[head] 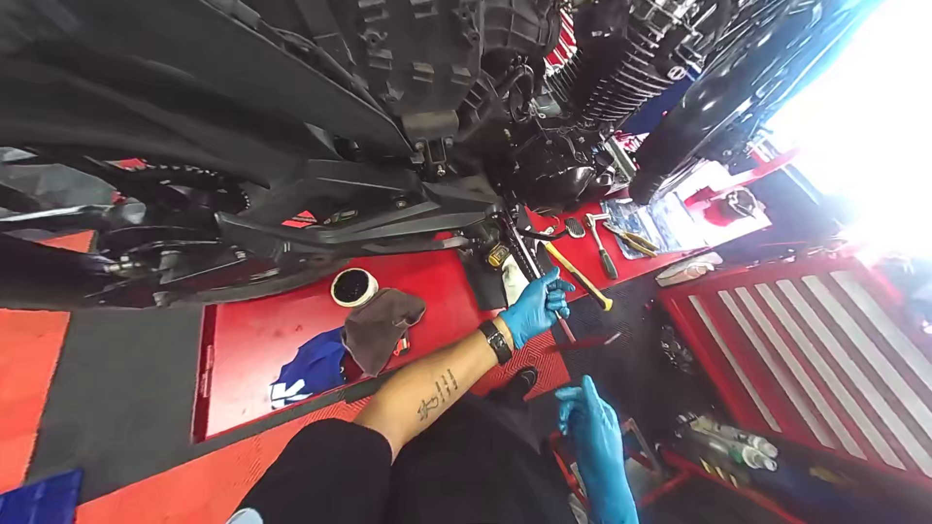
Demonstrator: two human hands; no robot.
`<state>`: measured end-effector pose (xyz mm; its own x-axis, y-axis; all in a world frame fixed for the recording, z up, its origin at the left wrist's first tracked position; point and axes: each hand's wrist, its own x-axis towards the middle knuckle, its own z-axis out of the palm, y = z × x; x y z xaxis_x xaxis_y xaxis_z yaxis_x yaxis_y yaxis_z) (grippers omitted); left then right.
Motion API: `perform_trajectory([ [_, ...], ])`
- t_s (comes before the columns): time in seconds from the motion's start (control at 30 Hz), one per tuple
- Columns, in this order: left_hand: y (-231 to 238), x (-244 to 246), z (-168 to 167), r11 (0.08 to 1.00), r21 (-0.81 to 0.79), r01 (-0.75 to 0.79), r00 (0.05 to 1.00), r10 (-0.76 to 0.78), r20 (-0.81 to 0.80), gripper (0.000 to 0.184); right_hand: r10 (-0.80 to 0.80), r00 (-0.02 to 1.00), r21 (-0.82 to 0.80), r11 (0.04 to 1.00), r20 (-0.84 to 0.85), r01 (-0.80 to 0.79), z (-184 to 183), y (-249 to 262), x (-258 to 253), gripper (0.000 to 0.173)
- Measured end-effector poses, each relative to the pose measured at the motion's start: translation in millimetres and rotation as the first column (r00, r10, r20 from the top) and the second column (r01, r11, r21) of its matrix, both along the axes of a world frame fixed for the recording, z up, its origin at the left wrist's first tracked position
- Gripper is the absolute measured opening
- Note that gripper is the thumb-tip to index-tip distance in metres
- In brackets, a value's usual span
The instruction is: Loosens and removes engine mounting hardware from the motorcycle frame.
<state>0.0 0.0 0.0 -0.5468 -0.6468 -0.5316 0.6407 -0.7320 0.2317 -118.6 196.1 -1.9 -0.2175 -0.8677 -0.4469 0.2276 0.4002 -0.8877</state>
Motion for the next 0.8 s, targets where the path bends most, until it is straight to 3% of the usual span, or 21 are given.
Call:
perform_trajectory([
  [0.1,-0.7,0.0,-2.5,1.0,-0.002,-0.005,1.0,0.005,-0.021,0.053,0.018,0.997,-0.099,0.995,-0.071,-0.025,0.1,6.2,-6.1,0.042],
  [0.2,-1.1,-0.8,-3.4,1.0,-0.009,-0.019,0.999,0.019,-0.026,0.052,-0.018,0.967,-0.144,0.989,-0.253,-0.019,2.4,1.1,-7.0,0.026],
  [0.27,-0.4,-1.3,-4.7,1.0,-0.023,-0.022,1.0,0.022,-0.018,0.052,-0.051,0.918,-0.172,0.985,-0.393,-0.018,2.1,-4.3,-5.9,0.027],
  [0.4,2.1,-3.4,-5.1,0.998,-0.039,-0.053,0.999,0.053,-0.009,0.052,-0.035,0.777,-0.147,0.986,-0.629,-0.075,-5.1,-28.7,1.6,0.051],
  [0.47,3.1,-4.1,-5.2,0.997,-0.059,-0.055,0.998,0.055,-0.009,0.053,-0.055,0.694,-0.18,0.977,-0.718,-0.109,-15.7,-44.2,7.0,0.035],
  [0.5,4.4,-4.1,-6.2,0.996,-0.079,-0.04,0.999,0.04,-0.01,0.054,-0.066,0.738,-0.187,0.979,-0.672,-0.083,-15.5,-49.7,11.3,0.03],
  [0.57,7.0,-4.5,-8.6,0.992,-0.126,-0.001,1.0,-0.002,-0.022,0.055,-0.048,0.945,-0.192,0.981,-0.323,-0.015,-9.8,-50.2,18.0,0.04],
  [0.63,6.3,-4.7,-9.1,0.986,-0.166,0.019,0.998,-0.028,-0.05,0.057,0.082,0.991,-0.322,0.94,-0.109,-0.113,-12.9,-35.0,19.1,0.038],
  [0.7,0.3,-5.4,-9.0,0.985,-0.175,0.007,0.995,-0.023,-0.093,0.057,0.182,0.973,-0.497,0.837,-0.14,-0.228,-15.7,-32.0,11.2,0.037],
  [0.73,-0.4,-6.1,-10.6,0.987,-0.161,-0.006,0.994,-0.012,-0.112,0.057,0.165,0.967,-0.526,0.814,-0.196,-0.246,-17.8,-37.3,0.5,0.046],
  [0.8,3.0,-6.6,-14.8,0.99,-0.137,-0.024,0.99,0.004,-0.142,0.057,0.083,0.953,-0.479,0.85,-0.29,-0.219,-36.0,-48.5,-17.6,0.056],
])
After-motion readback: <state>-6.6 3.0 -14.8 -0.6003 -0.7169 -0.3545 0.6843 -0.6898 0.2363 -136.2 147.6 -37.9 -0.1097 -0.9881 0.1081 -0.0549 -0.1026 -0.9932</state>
